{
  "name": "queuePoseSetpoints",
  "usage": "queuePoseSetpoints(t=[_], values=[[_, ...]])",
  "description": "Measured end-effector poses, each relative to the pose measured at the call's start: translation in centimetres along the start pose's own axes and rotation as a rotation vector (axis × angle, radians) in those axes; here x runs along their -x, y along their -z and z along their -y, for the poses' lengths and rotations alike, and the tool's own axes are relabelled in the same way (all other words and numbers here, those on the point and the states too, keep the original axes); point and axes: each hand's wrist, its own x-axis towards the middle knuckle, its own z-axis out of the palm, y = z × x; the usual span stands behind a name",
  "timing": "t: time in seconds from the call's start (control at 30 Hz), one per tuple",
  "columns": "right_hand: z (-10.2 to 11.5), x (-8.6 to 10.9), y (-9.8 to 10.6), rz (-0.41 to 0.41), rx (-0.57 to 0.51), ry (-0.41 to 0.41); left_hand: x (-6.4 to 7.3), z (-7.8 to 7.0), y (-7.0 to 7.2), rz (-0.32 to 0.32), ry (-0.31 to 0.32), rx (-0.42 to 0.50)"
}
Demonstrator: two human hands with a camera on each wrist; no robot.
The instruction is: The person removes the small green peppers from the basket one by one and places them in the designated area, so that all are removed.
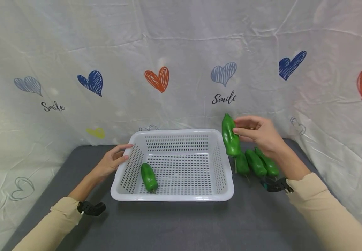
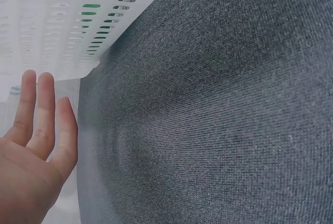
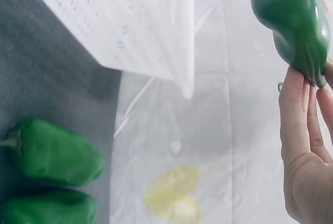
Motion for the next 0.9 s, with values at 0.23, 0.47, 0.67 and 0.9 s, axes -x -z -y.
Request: queuePoseSetpoints(t=[0.23, 0.47, 0.67, 0.9], values=[[-0.7, 1.1, 2.2, -0.044, -0.009, 0.0, 0.0, -0.1, 0.0, 0.001, -0.004, -0.004], [-2.2, 2.2, 5.2, -0.021, -0.018, -0.006, 0.1, -0.2, -0.1, 0.002, -0.009, -0.007], [-3.9, 3.0, 8.3, -0.027, -0.027, -0.072, 0.1, -0.3, -0.1, 0.002, -0.006, -0.009], [-5.9, 3.6, 11.4, -0.058, 0.127, -0.155, 0.1, -0.1, 0.0, 0.003, -0.008, -0.006]])
